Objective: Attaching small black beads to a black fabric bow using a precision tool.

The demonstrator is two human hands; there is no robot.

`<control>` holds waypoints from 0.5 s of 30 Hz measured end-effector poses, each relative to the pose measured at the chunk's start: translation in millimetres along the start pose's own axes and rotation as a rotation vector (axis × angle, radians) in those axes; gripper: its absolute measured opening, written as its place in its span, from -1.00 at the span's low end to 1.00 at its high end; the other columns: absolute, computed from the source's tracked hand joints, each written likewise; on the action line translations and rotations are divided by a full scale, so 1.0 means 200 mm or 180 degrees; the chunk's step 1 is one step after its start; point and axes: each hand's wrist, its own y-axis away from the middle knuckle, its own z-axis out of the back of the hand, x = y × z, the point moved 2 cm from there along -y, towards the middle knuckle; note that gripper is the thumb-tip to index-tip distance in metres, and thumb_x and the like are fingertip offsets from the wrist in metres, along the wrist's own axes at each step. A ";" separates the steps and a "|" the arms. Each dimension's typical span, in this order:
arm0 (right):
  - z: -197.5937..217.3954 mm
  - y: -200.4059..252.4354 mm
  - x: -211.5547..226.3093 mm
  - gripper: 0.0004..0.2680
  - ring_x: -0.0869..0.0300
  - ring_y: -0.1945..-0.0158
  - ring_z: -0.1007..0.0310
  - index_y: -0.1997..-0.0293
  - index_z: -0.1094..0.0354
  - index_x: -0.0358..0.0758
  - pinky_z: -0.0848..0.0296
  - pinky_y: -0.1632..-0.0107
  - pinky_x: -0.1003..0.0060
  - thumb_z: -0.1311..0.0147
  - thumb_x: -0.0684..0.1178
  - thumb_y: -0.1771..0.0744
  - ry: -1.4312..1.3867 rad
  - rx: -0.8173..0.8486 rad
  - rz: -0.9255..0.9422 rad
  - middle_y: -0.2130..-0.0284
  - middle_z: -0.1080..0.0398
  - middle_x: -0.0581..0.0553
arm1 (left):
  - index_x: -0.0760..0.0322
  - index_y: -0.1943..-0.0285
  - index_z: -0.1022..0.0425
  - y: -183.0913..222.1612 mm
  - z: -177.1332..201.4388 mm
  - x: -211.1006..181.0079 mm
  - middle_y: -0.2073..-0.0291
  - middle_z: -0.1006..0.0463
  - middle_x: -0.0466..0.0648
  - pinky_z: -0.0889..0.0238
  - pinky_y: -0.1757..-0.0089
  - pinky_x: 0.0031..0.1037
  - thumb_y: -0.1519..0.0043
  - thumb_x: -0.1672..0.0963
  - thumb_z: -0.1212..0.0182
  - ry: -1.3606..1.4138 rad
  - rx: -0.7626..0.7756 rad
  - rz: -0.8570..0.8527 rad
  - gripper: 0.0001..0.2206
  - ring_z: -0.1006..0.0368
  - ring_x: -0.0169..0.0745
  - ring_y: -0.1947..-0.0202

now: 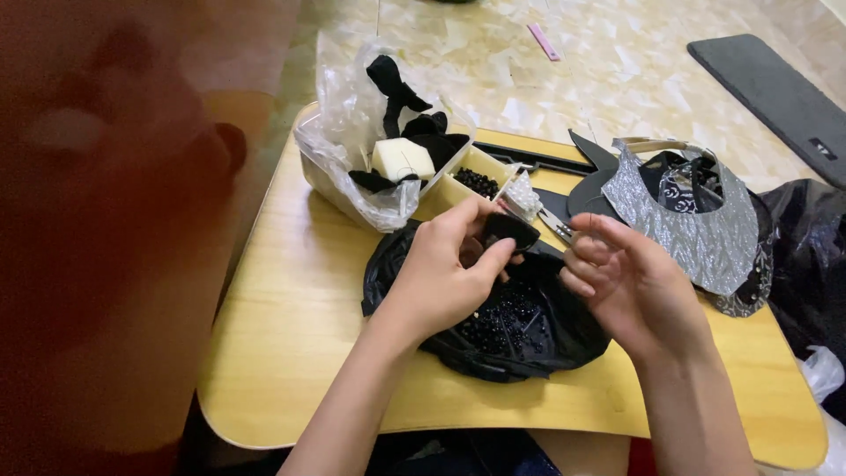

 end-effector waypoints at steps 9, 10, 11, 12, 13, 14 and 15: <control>0.05 -0.02 0.01 -0.90 0.36 0.52 -0.08 0.10 -0.41 -0.38 -0.12 0.43 0.42 0.01 -0.20 -0.39 0.0066 -0.0050 0.0261 0.61 -0.14 0.05 | 0.41 0.33 -0.56 -0.01 0.06 0.05 0.56 -0.63 -0.09 -0.33 0.54 -0.55 -0.12 0.17 -0.36 -0.0640 -0.0182 0.0884 -0.87 -0.41 -0.37 0.69; 0.04 -0.02 0.01 -0.90 0.36 0.52 -0.08 0.10 -0.41 -0.38 -0.12 0.43 0.42 0.01 -0.20 -0.39 0.0064 -0.0046 0.0255 0.61 -0.14 0.05 | 0.41 0.33 -0.56 -0.02 0.07 0.05 0.56 -0.63 -0.09 -0.33 0.54 -0.55 -0.12 0.17 -0.36 -0.0642 -0.0188 0.0888 -0.87 -0.41 -0.37 0.69; 0.03 -0.02 0.02 -0.91 0.36 0.52 -0.15 0.08 -0.40 -0.33 -0.19 0.40 0.43 0.00 -0.17 -0.40 0.0026 -0.0196 0.0290 0.61 -0.18 0.05 | 0.44 0.33 -0.57 -0.02 0.08 0.07 0.55 -0.64 -0.05 -0.35 0.53 -0.57 -0.14 0.20 -0.34 -0.0347 -0.0165 0.1023 -0.90 -0.44 -0.36 0.65; 0.02 -0.02 0.02 -0.92 0.37 0.52 -0.22 0.07 -0.40 -0.28 -0.25 0.37 0.44 -0.01 -0.13 -0.42 -0.0012 -0.0350 0.0330 0.61 -0.22 0.06 | 0.47 0.33 -0.58 -0.02 0.08 0.08 0.53 -0.65 -0.01 -0.37 0.53 -0.58 -0.15 0.24 -0.31 -0.0050 -0.0138 0.1152 -0.93 -0.47 -0.35 0.61; 0.03 -0.03 0.01 -0.92 0.37 0.52 -0.22 0.07 -0.40 -0.28 -0.25 0.37 0.44 -0.01 -0.13 -0.42 -0.0014 -0.0349 0.0331 0.61 -0.22 0.06 | 0.47 0.33 -0.58 -0.02 0.09 0.07 0.53 -0.65 -0.01 -0.37 0.53 -0.58 -0.15 0.24 -0.31 -0.0053 -0.0138 0.1152 -0.93 -0.47 -0.35 0.61; 0.04 -0.03 0.01 -0.92 0.33 0.46 -0.27 0.03 -0.38 -0.23 -0.32 0.26 0.38 0.00 -0.11 -0.43 -0.0145 -0.0363 0.0489 0.59 -0.23 0.06 | 0.50 0.31 -0.56 -0.02 0.10 0.06 0.52 -0.64 0.03 -0.36 0.55 -0.55 -0.18 0.24 -0.29 0.0092 -0.0114 0.1321 -0.92 -0.45 -0.31 0.63; 0.04 -0.02 0.01 -0.91 0.29 0.39 -0.33 -0.02 -0.37 -0.18 -0.40 0.14 0.32 0.01 -0.08 -0.45 -0.0277 -0.0376 0.0648 0.57 -0.24 0.07 | 0.53 0.29 -0.54 -0.02 0.11 0.05 0.50 -0.64 0.07 -0.36 0.57 -0.52 -0.21 0.24 -0.28 0.0237 -0.0090 0.1490 -0.90 -0.44 -0.27 0.65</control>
